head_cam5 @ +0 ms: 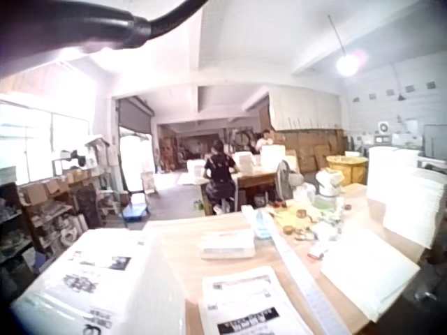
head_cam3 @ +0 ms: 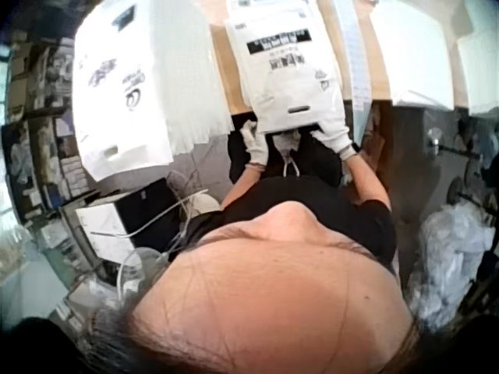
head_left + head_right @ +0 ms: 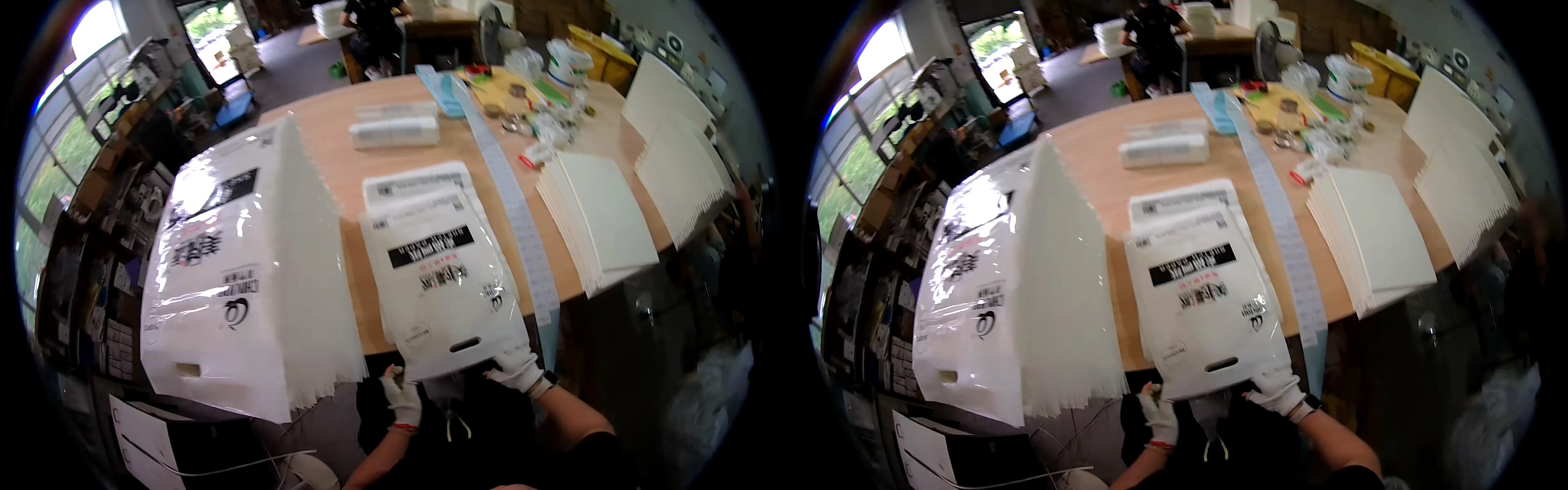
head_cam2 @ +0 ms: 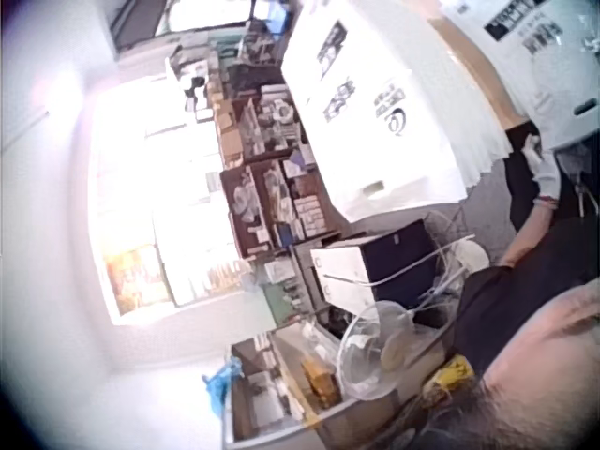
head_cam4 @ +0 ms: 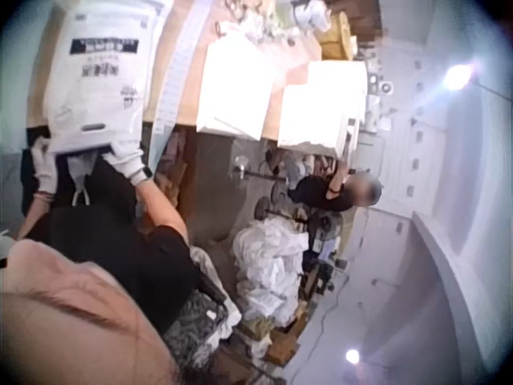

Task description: The person packs stacks of white paper into white plastic bags labeled 'CHINJOO'. They repeatedly pick up a stack of paper, insert it into a bag, and place the filled bag on a pile on the table. The process is repetitive and performed by hand.

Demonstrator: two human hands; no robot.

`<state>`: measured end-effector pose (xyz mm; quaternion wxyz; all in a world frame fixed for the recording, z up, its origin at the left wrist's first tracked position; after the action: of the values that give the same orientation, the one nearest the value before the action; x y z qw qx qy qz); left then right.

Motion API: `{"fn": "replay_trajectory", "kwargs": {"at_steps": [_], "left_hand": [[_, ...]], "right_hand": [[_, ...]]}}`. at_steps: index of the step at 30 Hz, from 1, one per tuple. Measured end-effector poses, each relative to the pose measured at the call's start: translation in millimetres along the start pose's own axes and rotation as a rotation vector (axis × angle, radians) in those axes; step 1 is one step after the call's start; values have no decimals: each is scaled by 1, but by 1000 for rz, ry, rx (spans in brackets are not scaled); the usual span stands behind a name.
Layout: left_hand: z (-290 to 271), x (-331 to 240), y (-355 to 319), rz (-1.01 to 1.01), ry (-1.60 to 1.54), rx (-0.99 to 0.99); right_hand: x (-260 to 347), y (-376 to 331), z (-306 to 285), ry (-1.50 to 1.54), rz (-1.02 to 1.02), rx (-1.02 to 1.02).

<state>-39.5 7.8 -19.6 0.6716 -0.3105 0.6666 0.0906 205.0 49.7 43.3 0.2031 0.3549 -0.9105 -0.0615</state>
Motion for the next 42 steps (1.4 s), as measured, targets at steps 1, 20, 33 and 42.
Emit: {"fn": "replay_trajectory", "kwargs": {"at_steps": [1, 20, 33, 42], "left_hand": [[-20, 0, -1, 169, 199, 57], [163, -84, -23, -690, -57, 987], [246, -81, -30, -853, 44, 1130], [186, -108, -20, -11, 699, 1045]], "right_hand": [[3, -21, -6, 13, 31, 29], [-130, -54, -48, 794, 827, -638], [-75, -35, -106, -140, 298, -381], [-50, 32, -103, 327, 423, -644]]}}
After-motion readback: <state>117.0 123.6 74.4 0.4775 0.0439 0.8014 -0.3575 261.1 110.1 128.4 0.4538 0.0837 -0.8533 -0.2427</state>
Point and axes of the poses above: each hand's wrist, its own y-axis towards the middle knuckle, its own z-axis out of the palm, x = y × z, the point moved 1 cm from there along y, towards the middle knuckle, and after that the axes turned 13 degrees about -z, right-handed, at the moved point
